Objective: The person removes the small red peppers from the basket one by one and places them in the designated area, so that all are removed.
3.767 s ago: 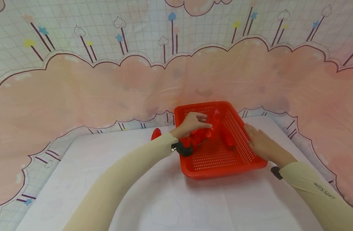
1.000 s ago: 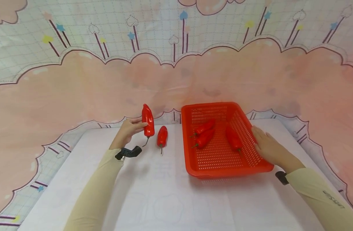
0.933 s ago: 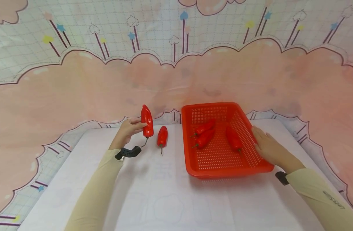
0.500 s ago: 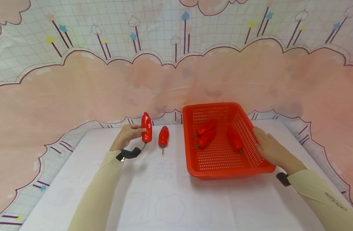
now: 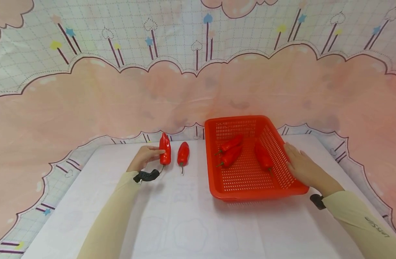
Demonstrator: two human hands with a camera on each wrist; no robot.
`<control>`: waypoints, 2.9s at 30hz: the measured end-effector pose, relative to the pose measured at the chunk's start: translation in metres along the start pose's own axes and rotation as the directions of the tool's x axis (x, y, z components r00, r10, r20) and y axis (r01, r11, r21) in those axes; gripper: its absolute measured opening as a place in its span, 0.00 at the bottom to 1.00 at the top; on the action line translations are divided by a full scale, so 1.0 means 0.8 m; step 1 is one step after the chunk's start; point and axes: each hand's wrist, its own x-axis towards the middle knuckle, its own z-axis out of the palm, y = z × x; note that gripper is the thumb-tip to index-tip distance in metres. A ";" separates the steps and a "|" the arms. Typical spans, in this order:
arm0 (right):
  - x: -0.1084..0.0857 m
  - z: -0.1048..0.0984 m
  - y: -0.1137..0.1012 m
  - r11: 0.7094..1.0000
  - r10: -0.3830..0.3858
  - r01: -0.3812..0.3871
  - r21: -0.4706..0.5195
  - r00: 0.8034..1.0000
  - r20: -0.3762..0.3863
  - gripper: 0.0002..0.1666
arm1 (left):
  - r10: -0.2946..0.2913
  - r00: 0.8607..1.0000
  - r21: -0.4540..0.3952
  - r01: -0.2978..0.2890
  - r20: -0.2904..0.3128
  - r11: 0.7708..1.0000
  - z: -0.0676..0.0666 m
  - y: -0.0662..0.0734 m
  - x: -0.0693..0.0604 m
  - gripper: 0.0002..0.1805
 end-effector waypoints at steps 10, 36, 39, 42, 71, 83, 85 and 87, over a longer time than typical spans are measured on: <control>0.000 0.001 0.002 1.000 -0.004 0.004 0.006 1.000 -0.007 0.37 | 0.015 1.000 0.014 -0.015 0.002 1.000 0.009 -0.016 0.008 0.30; 0.001 0.001 0.001 1.000 0.000 0.000 0.007 1.000 -0.008 0.37 | 0.004 1.000 -0.055 -0.004 0.002 0.998 0.018 -0.021 -0.003 0.24; 0.000 0.002 0.002 1.000 -0.006 0.007 0.012 1.000 -0.020 0.37 | 0.001 1.000 -0.037 -0.001 -0.010 0.999 0.018 -0.022 0.005 0.23; 0.000 0.002 0.003 1.000 -0.010 0.011 0.008 1.000 -0.025 0.38 | -0.012 1.000 -0.034 0.011 -0.027 0.999 0.020 -0.023 0.013 0.23; 0.003 0.001 0.000 1.000 0.011 -0.011 0.005 1.000 -0.006 0.37 | -0.013 1.000 -0.068 0.011 -0.024 0.998 0.015 -0.014 0.007 0.27; 0.003 -0.001 0.000 0.999 0.028 -0.028 0.028 1.000 0.012 0.38 | 0.048 0.998 -0.173 -0.041 0.032 0.984 0.003 -0.014 -0.002 0.31; 0.003 -0.001 0.000 0.999 0.036 -0.037 0.035 0.999 0.019 0.39 | 0.041 0.999 -0.186 -0.034 0.031 0.982 0.002 -0.015 -0.003 0.31; 0.003 -0.001 0.000 0.998 0.047 -0.048 0.043 0.998 0.031 0.39 | 0.030 0.999 -0.182 -0.024 0.028 0.983 0.002 -0.017 -0.002 0.32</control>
